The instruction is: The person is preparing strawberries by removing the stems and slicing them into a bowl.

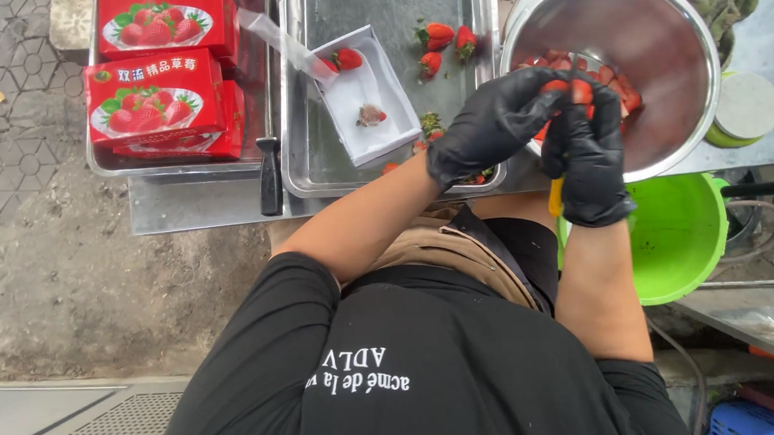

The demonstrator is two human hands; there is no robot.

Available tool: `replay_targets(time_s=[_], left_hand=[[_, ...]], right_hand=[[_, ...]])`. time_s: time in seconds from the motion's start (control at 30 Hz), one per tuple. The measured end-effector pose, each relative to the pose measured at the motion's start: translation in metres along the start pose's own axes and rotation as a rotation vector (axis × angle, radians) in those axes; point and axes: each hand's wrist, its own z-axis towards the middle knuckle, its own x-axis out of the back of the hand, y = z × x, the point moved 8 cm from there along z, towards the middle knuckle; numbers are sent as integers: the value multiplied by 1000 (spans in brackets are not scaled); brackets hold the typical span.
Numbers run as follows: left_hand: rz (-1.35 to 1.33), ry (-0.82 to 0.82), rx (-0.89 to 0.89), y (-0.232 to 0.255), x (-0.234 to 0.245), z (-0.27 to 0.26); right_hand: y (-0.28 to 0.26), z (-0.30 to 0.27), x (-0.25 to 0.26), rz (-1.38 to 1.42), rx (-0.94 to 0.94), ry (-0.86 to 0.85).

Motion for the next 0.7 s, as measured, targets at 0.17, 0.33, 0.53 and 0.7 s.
replay_targets(time_s=[0.17, 0.33, 0.53, 0.7], left_hand=[[-137, -13, -57, -27, -18, 22], [230, 55, -108, -40, -6, 41], [745, -51, -153, -23, 100, 37], [1350, -91, -315, -68, 265, -29]], right_hand=[[3, 6, 30, 241, -94, -56], [58, 26, 130, 472, -272, 159], [13, 4, 142, -29, -69, 85], [17, -2, 141, 100, -100, 90]])
